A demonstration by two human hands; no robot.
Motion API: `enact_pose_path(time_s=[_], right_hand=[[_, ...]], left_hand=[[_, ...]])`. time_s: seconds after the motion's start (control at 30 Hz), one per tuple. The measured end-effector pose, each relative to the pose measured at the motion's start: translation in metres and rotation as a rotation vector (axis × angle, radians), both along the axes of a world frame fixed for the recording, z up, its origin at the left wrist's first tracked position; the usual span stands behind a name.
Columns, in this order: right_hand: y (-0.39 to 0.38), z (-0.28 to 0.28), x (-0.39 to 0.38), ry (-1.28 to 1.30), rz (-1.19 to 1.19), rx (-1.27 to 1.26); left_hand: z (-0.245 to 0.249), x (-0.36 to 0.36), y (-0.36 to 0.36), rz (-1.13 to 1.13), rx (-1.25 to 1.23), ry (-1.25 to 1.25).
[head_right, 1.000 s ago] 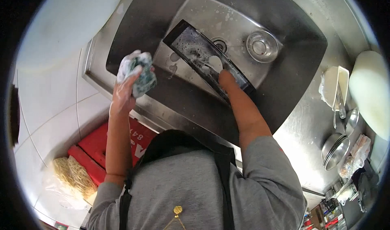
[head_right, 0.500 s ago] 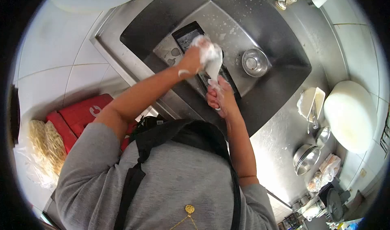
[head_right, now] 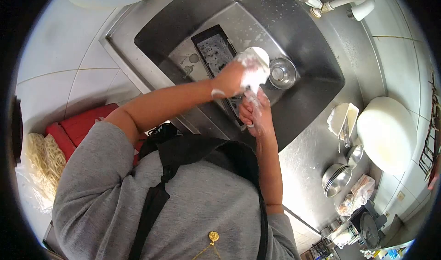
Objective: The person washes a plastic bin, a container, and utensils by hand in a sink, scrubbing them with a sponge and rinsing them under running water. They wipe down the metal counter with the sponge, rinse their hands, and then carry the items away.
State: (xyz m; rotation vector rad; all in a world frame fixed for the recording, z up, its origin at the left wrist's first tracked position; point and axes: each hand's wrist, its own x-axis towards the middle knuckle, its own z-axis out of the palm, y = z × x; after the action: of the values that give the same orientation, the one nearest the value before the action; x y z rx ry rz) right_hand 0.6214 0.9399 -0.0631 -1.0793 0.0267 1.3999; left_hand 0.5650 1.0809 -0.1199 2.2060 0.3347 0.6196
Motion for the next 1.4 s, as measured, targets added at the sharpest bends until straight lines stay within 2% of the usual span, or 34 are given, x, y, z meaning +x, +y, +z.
enact_pose_path(time_s=[0.07,0.1,0.2,0.23,0.27,0.33,0.37,0.4,0.43,0.47,0.53,0.57,0.63,0.73,0.77,0.87,0.9,0.97,1.0,1.03,1.07,1.13,1.17,1.2,1.27,1.33,1.37,1.4], right_hand=[[-0.004,0.000,-0.002,-0.098,0.051,-0.024],[-0.006,0.001,0.000,-0.132,0.078,-0.044],[-0.013,-0.008,0.012,-0.326,0.145,-0.231],[-0.018,-0.018,0.016,-0.403,0.161,-0.317],[-0.022,-0.035,0.021,-0.699,0.203,-0.378],[-0.027,-0.068,0.027,-1.290,0.285,-0.490],[-0.019,-0.056,0.023,-1.229,0.251,-0.466],[-0.007,-0.034,0.016,-1.168,0.219,-0.442],[0.000,-0.022,0.011,-1.107,0.188,-0.419],[-0.003,-0.029,0.012,-1.162,0.169,-0.381],[-0.011,-0.043,0.009,-1.213,0.129,-0.343],[-0.013,-0.043,0.006,-1.210,0.111,-0.341],[-0.012,-0.033,0.003,-1.191,0.113,-0.370],[-0.015,-0.032,0.013,-1.208,0.221,-0.425],[-0.016,-0.035,0.017,-1.224,0.273,-0.436],[-0.007,-0.013,0.008,-1.169,0.239,-0.468],[-0.007,-0.008,0.006,-1.109,0.209,-0.453],[-0.003,-0.002,0.006,-0.998,0.145,-0.409],[-0.003,-0.007,0.009,-1.112,0.160,-0.381],[-0.008,-0.015,0.011,-1.223,0.176,-0.360],[-0.011,-0.020,0.013,-1.334,0.199,-0.336],[-0.013,-0.018,0.006,-1.186,0.229,-0.361],[-0.012,-0.017,0.004,-1.117,0.240,-0.369],[-0.016,-0.016,0.004,-1.154,0.268,-0.389],[-0.016,-0.016,0.008,-1.238,0.316,-0.417],[-0.022,-0.019,0.014,-1.287,0.380,-0.435],[-0.018,-0.010,0.017,-1.333,0.429,-0.450],[-0.013,-0.001,0.019,-1.382,0.478,-0.459]], left_hand=[[-0.025,0.012,0.036,0.039,-0.009,0.130],[-0.023,0.020,0.061,0.086,0.066,0.183],[-0.055,0.024,0.121,0.212,0.083,-0.106],[-0.057,0.024,0.126,0.221,-0.029,-0.105],[-0.059,0.025,0.129,0.231,-0.139,-0.103],[-0.006,0.017,0.090,0.241,-0.211,0.193],[0.020,0.012,0.063,0.246,-0.244,0.340],[0.010,0.010,0.034,0.119,-0.048,0.266],[0.003,0.010,0.009,-0.045,0.085,0.077],[0.017,-0.003,-0.010,-0.071,0.129,0.035],[-0.010,0.017,0.008,-0.036,-0.068,-0.036],[-0.034,0.028,0.030,0.016,-0.200,0.038],[0.009,0.017,0.037,0.022,-0.336,0.326],[0.009,0.008,-0.023,0.062,0.216,-0.169],[0.015,0.005,-0.022,0.109,0.252,-0.239],[-0.009,0.030,0.016,0.069,-0.319,0.077],[0.005,0.029,0.029,0.070,-0.183,0.138],[0.011,0.025,0.012,0.016,-0.115,0.075],[0.013,0.023,0.002,-0.015,-0.079,0.044],[0.013,0.022,-0.009,-0.010,0.188,-0.203],[0.011,0.024,-0.007,0.027,0.055,-0.073],[0.010,0.031,0.012,0.106,-0.212,0.189],[0.001,0.038,0.036,0.116,-0.192,0.213],[-0.030,0.050,0.061,0.083,-0.329,0.006],[-0.007,0.044,0.084,0.033,-0.302,0.101],[0.023,0.040,0.061,-0.154,-0.098,0.128],[0.048,0.026,0.049,-0.350,0.223,0.006],[0.023,0.035,0.029,-0.503,0.408,-0.050]])
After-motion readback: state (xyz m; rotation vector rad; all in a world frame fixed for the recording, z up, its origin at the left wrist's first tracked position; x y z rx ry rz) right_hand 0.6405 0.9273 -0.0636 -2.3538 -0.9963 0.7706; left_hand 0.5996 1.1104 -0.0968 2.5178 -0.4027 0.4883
